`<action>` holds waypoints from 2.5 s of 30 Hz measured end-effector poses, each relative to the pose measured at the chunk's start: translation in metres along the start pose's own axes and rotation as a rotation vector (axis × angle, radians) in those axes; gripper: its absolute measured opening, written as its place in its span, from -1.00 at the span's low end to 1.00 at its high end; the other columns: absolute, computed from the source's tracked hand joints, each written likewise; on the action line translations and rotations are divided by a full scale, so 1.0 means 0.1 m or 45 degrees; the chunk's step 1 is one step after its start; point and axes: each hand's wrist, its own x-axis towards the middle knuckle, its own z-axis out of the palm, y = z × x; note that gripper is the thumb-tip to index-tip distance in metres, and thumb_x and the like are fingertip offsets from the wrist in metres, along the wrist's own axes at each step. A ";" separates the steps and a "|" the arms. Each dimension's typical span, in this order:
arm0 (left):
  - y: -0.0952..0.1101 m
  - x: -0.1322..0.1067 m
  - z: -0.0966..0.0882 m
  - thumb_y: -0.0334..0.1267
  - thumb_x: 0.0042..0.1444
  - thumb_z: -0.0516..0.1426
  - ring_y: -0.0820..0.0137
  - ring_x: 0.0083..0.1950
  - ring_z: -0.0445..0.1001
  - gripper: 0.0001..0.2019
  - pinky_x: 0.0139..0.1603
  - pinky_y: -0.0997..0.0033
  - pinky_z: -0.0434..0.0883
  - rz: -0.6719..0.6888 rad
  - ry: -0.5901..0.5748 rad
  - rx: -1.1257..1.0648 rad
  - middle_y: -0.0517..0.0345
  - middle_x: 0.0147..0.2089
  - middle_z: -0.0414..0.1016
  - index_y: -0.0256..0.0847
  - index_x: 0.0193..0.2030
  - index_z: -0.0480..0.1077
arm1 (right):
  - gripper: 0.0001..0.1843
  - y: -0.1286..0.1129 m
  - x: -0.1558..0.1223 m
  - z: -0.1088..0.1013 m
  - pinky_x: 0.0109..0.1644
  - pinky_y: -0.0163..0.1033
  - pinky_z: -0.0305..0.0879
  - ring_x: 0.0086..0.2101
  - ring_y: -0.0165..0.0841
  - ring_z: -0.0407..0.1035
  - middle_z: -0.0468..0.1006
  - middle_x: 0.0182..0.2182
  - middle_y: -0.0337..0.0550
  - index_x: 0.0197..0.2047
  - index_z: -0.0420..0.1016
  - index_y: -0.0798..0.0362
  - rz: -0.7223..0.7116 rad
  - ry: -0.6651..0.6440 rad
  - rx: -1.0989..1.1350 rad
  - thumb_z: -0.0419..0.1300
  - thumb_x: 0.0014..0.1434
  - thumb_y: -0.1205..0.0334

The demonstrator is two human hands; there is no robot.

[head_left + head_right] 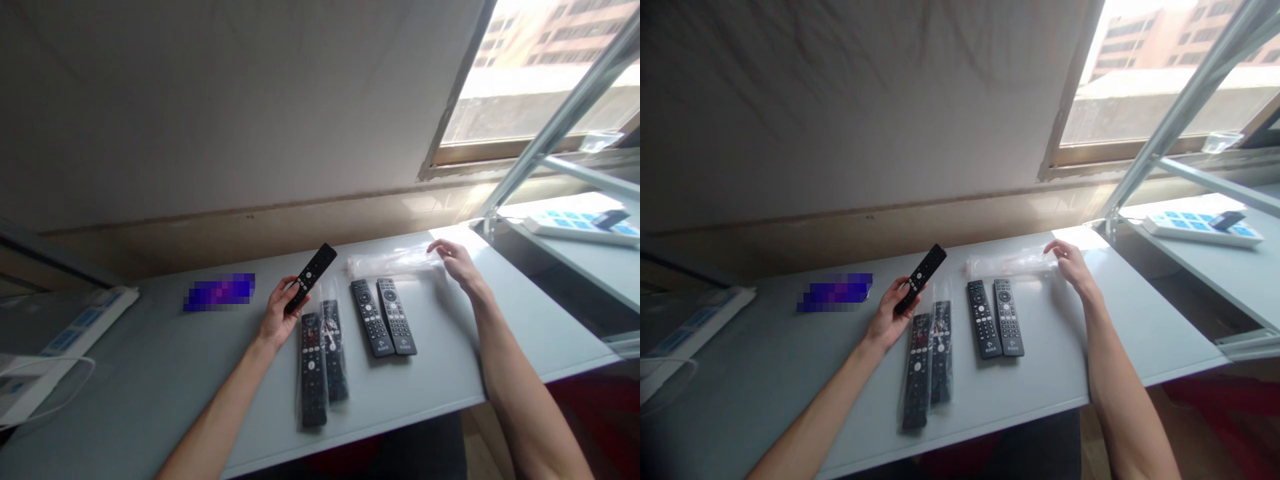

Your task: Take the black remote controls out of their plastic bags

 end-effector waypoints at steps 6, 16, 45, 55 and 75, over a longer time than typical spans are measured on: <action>0.00 0.00 0.00 -0.29 -0.03 0.54 0.32 -0.04 0.74 -0.56 -0.17 0.57 0.68 0.011 0.016 0.003 0.04 -0.05 0.71 -0.18 -0.05 0.51 | -0.80 -0.01 -0.04 0.07 0.16 0.18 0.36 -0.09 -0.04 0.33 0.47 -0.26 0.03 -0.48 0.60 -0.04 -0.061 -0.058 -0.191 0.15 -0.03 0.37; 0.03 -0.15 0.19 -0.16 -0.05 0.55 0.42 -0.27 0.65 -0.58 -0.25 0.49 0.67 0.145 -0.106 0.278 0.14 -0.14 0.64 -0.20 -0.11 0.56 | -0.64 -0.99 -0.42 0.49 0.03 -0.06 0.40 -0.13 -0.19 0.45 0.58 -0.18 -0.10 0.04 0.59 -0.05 -0.163 -0.571 0.478 0.16 0.43 -0.11; -0.07 -0.17 0.14 -0.28 0.52 0.01 0.26 0.00 0.51 -0.72 0.16 0.22 0.37 1.086 -0.396 1.697 0.07 -0.13 0.58 -0.16 -0.17 0.51 | -0.29 -0.63 -0.75 0.16 -0.42 -0.23 0.01 -0.52 -0.37 0.17 0.27 -0.60 -0.29 -0.43 0.37 0.00 0.261 -0.581 0.093 0.15 0.26 -0.53; -0.17 -0.15 0.08 -0.31 0.41 0.06 0.36 -0.37 0.32 -0.69 -0.25 0.33 0.17 0.879 -0.190 2.006 0.19 -0.42 0.38 -0.13 -0.43 0.26 | -0.25 -1.12 -0.74 0.38 -0.39 -0.18 -0.14 -0.55 -0.40 -0.10 0.16 -0.66 -0.28 -0.54 0.04 -0.05 -0.124 -0.167 -0.343 -0.13 0.44 -0.47; -0.23 -0.21 0.11 -0.37 0.38 0.17 0.37 -0.41 0.40 -0.69 -0.30 0.31 0.11 0.762 -0.085 2.209 0.16 -0.45 0.50 -0.16 -0.45 0.43 | -0.31 -1.87 -1.34 1.27 -0.31 -0.19 0.27 -0.32 -0.15 0.61 0.71 -0.14 0.09 0.51 0.26 0.08 -0.589 -0.744 -0.434 0.19 0.41 0.04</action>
